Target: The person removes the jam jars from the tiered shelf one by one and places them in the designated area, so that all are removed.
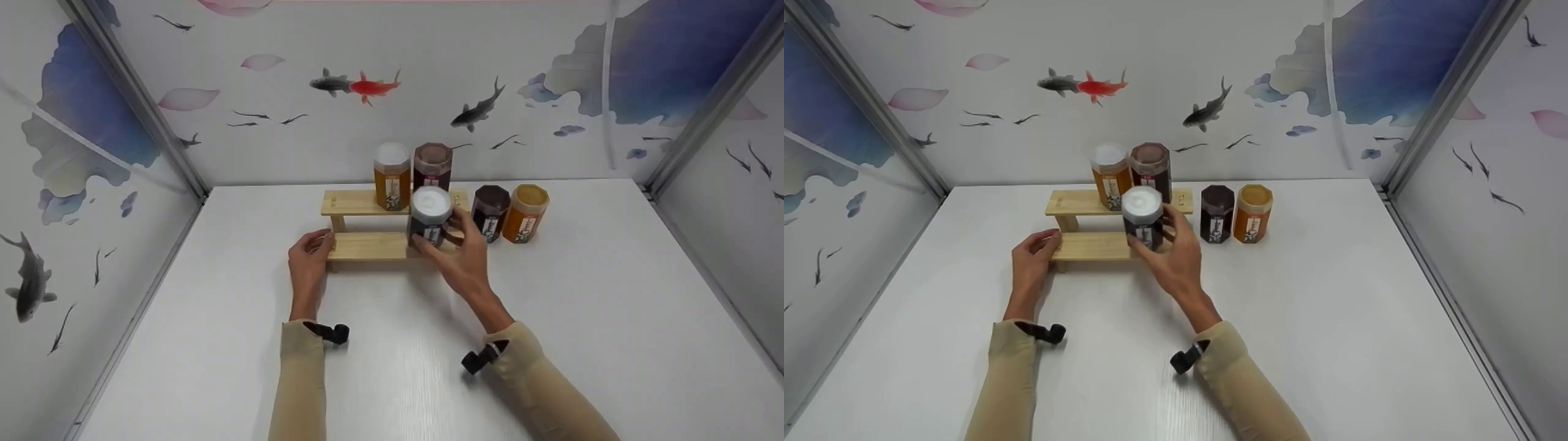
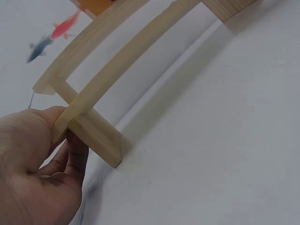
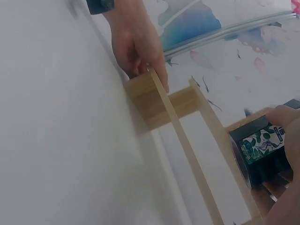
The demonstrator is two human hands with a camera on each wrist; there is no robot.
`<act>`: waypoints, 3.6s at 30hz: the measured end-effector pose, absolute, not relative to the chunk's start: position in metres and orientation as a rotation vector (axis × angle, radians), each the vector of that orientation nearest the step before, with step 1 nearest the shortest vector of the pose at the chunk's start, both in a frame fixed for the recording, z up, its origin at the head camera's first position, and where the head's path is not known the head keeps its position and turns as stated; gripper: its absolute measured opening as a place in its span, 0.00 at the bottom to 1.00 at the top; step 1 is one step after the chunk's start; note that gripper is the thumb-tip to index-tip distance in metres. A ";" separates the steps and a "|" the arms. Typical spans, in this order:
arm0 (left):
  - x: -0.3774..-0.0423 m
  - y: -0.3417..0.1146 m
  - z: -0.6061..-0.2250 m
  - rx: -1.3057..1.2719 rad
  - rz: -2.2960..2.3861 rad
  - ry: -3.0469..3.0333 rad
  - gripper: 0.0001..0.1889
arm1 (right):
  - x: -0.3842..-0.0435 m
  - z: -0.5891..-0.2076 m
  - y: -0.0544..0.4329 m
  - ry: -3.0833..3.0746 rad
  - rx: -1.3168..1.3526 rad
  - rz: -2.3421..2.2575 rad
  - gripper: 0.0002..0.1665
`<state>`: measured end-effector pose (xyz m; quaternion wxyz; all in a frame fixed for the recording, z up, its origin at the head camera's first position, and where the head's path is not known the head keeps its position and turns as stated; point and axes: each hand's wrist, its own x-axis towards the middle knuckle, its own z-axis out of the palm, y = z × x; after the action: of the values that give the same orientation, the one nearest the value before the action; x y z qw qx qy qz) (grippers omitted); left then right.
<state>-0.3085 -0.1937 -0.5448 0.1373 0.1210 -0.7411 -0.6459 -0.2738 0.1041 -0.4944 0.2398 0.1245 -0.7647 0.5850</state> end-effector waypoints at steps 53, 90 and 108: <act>-0.307 -0.193 -0.549 0.357 -1.916 -2.104 0.16 | -0.300 -0.529 0.332 -2.384 -0.426 1.581 0.58; -0.309 -0.191 -0.547 0.378 -1.913 -2.101 0.16 | -0.318 -0.529 0.339 -2.514 -0.164 1.466 0.67; -0.308 -0.191 -0.547 0.386 -1.890 -2.127 0.17 | -0.313 -0.471 0.294 -2.254 -0.053 1.262 0.46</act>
<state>-0.3076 -0.1912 -0.5470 0.1346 0.1332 -0.7340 -0.6522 -0.3130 0.2940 -0.4714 0.2754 -0.0196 -0.8386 0.4696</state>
